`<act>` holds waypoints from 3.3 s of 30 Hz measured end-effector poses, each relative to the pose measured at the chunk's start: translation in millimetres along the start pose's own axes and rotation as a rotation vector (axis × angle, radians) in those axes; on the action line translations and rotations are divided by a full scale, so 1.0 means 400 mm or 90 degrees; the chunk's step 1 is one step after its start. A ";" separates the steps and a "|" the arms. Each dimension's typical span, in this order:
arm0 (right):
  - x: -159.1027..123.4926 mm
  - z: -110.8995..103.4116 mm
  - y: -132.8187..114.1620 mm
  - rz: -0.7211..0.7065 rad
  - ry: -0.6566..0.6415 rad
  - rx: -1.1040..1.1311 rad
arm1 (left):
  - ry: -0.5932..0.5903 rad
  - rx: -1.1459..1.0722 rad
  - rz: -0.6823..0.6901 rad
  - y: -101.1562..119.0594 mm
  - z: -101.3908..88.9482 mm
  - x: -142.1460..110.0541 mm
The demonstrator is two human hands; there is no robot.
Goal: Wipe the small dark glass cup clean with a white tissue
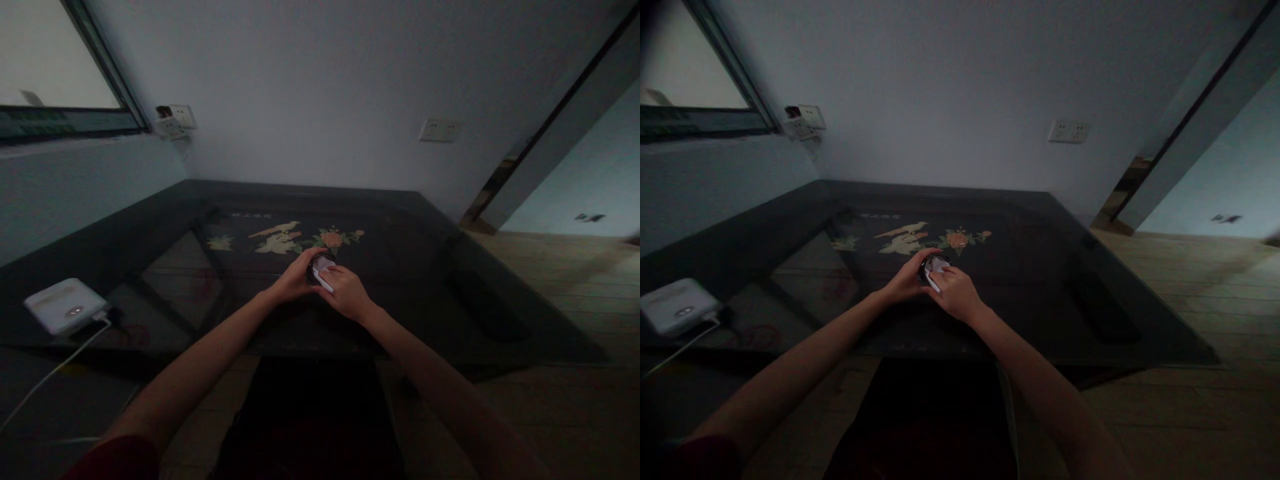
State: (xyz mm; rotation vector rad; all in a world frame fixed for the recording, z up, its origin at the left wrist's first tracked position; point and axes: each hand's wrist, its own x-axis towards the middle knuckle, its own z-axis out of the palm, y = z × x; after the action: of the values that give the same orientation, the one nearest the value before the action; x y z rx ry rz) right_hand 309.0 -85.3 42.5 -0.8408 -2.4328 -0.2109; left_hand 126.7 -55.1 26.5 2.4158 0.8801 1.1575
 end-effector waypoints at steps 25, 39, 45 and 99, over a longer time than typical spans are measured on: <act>-0.002 0.042 -0.010 -0.009 -0.016 0.058 | 0.014 0.075 0.016 -0.006 -0.005 -0.001; 0.009 0.050 -0.033 0.054 -0.022 -0.161 | 0.010 0.077 0.009 -0.007 0.006 0.005; 0.006 0.049 -0.042 0.088 -0.020 -0.192 | -0.002 0.123 -0.001 0.004 0.002 0.008; 0.000 0.036 -0.035 0.109 0.027 0.053 | 0.046 0.137 0.006 0.019 0.001 0.001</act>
State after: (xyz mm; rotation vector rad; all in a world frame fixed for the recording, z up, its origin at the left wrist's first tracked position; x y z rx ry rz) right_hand 294.2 -91.8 31.0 -0.9914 -2.2992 -0.0612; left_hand 130.1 -60.5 30.6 2.5636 1.0666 1.2166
